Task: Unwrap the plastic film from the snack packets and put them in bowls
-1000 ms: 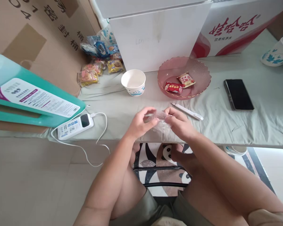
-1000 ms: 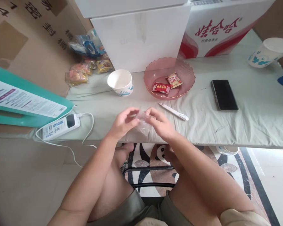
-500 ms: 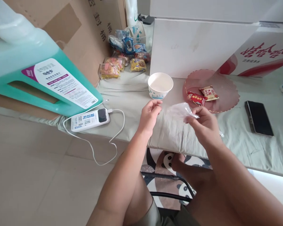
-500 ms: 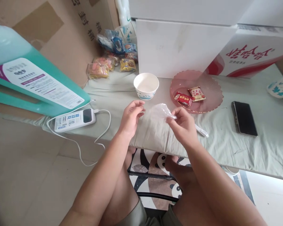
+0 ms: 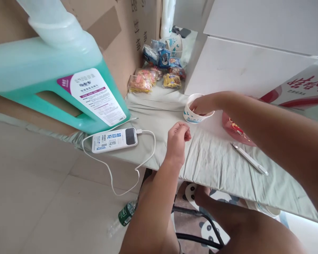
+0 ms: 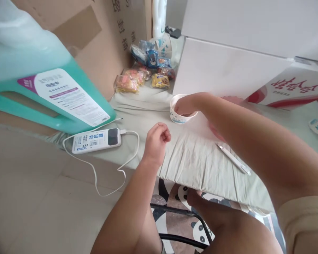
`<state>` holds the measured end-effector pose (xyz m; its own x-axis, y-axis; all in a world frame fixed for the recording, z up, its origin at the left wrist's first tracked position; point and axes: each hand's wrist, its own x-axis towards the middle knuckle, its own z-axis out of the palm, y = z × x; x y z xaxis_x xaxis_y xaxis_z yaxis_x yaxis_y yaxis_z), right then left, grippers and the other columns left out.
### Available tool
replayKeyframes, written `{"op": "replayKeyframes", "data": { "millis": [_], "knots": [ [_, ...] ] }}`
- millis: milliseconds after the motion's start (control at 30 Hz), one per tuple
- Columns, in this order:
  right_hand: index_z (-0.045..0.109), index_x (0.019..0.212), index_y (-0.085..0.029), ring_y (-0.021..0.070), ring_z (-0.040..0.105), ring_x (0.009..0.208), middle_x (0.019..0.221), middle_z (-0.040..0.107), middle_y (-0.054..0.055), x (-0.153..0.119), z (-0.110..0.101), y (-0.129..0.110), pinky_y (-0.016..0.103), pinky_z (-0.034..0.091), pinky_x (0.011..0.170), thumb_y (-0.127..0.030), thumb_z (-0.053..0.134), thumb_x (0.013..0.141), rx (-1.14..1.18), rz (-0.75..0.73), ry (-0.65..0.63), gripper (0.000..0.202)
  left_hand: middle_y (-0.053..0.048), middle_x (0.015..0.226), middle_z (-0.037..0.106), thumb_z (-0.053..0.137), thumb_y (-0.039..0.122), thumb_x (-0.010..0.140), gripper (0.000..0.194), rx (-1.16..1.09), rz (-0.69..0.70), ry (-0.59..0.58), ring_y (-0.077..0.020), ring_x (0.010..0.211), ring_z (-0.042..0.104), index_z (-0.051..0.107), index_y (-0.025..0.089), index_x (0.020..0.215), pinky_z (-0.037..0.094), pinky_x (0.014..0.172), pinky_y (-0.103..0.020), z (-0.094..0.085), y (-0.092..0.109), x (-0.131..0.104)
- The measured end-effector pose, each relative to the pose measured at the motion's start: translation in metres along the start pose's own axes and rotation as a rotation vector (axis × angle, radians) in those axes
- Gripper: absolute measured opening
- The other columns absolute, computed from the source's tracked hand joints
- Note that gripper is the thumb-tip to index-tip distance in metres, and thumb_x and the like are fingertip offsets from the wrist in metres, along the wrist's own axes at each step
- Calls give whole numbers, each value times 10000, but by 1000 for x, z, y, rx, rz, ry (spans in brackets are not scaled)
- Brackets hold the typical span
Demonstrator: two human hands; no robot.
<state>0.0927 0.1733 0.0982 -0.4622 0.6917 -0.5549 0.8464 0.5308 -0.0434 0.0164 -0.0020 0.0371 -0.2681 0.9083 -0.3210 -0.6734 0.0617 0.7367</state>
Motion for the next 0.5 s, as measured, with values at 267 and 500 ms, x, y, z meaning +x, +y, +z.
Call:
{"op": "replayKeyframes", "data": {
  "millis": [267,500],
  "knots": [
    [622,1312,-232,318,643,1088,1175,664,119,69,-42,-65,476,515,947,-385,704,817,79,-246,646,524,37,585,410,568,190,701,144,-169,-64,109,-78,557,374,467,183,599,291,569,-231,-7,12,16],
    [315,1592,-304,544,323,1448,1583,299,195,188,-39,-119,745,360,1076,-476,877,611,145,-174,436,1144,36,599,384,542,192,729,164,-166,-109,116,-83,562,327,436,185,605,273,586,-247,-15,15,16]
  ]
}}
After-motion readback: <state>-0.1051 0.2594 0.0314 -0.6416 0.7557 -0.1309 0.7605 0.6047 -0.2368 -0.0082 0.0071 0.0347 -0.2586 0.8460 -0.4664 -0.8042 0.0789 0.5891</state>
